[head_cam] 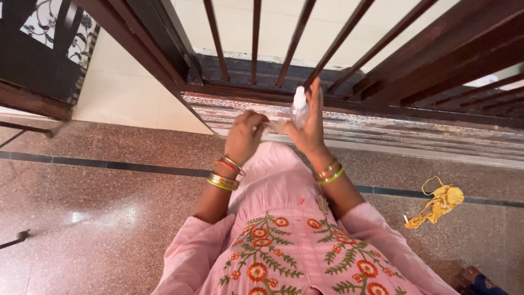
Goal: The person cleans a dark metal railing by spraying a liquid from a small white bottle and wiping the surface with a white cloth. The person systematically moves along the railing, applying the spray and wiping each section to remove dirt.
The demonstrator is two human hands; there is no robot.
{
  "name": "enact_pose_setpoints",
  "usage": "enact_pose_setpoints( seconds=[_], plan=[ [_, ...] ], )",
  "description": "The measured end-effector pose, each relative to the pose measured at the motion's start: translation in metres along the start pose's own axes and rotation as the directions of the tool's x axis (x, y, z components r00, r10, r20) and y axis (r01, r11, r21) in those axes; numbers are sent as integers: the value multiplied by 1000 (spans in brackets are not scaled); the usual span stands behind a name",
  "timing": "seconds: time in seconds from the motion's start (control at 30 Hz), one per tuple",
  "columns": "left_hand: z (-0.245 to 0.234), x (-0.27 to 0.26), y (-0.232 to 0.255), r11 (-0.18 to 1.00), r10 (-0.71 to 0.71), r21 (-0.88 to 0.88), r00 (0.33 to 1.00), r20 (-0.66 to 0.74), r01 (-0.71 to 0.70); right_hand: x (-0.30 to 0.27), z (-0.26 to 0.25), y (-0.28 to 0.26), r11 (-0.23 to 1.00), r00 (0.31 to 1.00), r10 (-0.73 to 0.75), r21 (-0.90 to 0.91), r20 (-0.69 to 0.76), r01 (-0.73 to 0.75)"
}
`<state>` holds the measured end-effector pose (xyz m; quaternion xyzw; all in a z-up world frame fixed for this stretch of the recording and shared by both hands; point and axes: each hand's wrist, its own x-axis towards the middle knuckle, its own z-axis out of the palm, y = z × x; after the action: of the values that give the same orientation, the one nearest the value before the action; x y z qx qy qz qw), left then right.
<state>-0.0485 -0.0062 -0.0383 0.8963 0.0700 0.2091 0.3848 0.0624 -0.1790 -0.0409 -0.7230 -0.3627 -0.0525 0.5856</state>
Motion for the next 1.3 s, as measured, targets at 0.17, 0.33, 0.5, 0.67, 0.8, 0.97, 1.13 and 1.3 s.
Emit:
enact_pose_setpoints(
  seconds=[0.17, 0.33, 0.5, 0.67, 0.8, 0.97, 1.13, 1.3],
  plan=[
    [-1, -15, 23, 969, -66, -234, 997, 40, 74, -29, 3, -26, 998, 967, -50, 54, 252, 37],
    [9, -22, 22, 963, -140, -219, 986, 86, 156, -54, 9, -30, 961, 873, 130, 156, 469, -227],
    [16, -33, 18, 761, -149, -619, 981, 121, 192, -60, 12, -33, 663, 717, 598, 281, 358, -694],
    [19, -28, 29, 843, -6, -521, 972, 237, 132, -54, 13, -35, 926, 918, 365, 38, 159, -375],
    [19, -22, 40, 827, -200, -471, 943, 266, 308, -42, 6, -46, 973, 957, 148, -212, 248, -96],
    [6, -22, 42, 797, -256, -519, 951, 173, 309, -33, -11, -40, 978, 969, 166, 97, 184, -186],
    [-28, -19, 52, 873, -154, -469, 988, 1, 137, -5, -39, -26, 954, 947, 285, 134, -148, -267],
    [-49, -23, 65, 916, -131, -390, 989, -69, 94, 57, -78, -50, 945, 878, -316, -198, -359, 259]
  ],
)
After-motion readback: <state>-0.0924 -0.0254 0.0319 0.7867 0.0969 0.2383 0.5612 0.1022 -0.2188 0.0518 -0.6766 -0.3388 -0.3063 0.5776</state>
